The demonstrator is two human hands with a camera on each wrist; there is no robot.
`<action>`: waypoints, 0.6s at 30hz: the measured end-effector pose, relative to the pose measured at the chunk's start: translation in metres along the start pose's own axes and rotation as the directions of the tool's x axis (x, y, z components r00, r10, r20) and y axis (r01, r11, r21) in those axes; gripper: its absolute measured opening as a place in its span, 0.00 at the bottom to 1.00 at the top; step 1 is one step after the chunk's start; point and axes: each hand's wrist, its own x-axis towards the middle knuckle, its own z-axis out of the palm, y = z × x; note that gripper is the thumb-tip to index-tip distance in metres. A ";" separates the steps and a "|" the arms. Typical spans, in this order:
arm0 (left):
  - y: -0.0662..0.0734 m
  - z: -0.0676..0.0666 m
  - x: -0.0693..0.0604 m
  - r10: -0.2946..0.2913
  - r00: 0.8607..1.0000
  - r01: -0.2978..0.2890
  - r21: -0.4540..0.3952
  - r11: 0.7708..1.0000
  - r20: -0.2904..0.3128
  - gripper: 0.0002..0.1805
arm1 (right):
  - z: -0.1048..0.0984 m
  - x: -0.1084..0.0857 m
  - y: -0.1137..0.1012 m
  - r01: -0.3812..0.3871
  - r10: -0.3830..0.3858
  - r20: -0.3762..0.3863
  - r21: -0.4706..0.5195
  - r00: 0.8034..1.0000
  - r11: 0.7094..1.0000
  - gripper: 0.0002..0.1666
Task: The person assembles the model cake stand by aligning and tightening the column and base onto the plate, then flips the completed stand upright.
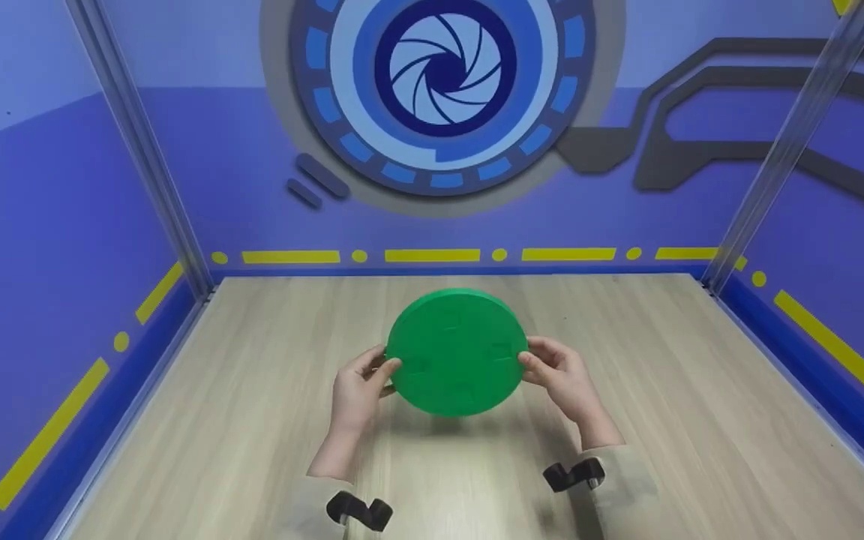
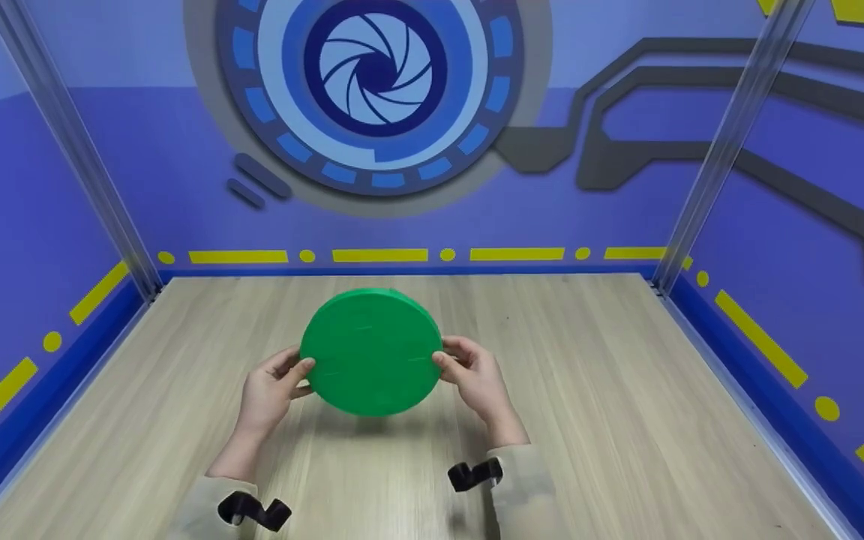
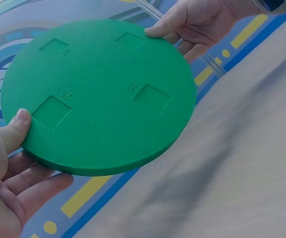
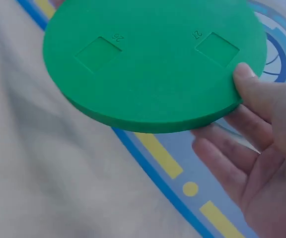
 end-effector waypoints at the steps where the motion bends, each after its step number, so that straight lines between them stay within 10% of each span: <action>1: 0.001 0.000 0.000 -0.010 1.000 0.010 -0.013 1.000 0.002 0.23 | 0.000 0.000 -0.001 -0.013 0.013 0.013 0.033 1.000 0.999 0.23; 10: 0.010 0.000 0.000 -0.130 0.989 0.141 -0.168 0.976 0.073 0.32 | -0.002 0.003 -0.003 -0.219 0.212 0.058 0.170 0.975 0.961 0.28; 18: 0.003 0.000 0.001 -0.261 0.962 0.272 -0.244 0.931 0.077 0.30 | -0.010 0.001 0.001 -0.257 0.220 0.175 0.227 0.960 0.939 0.41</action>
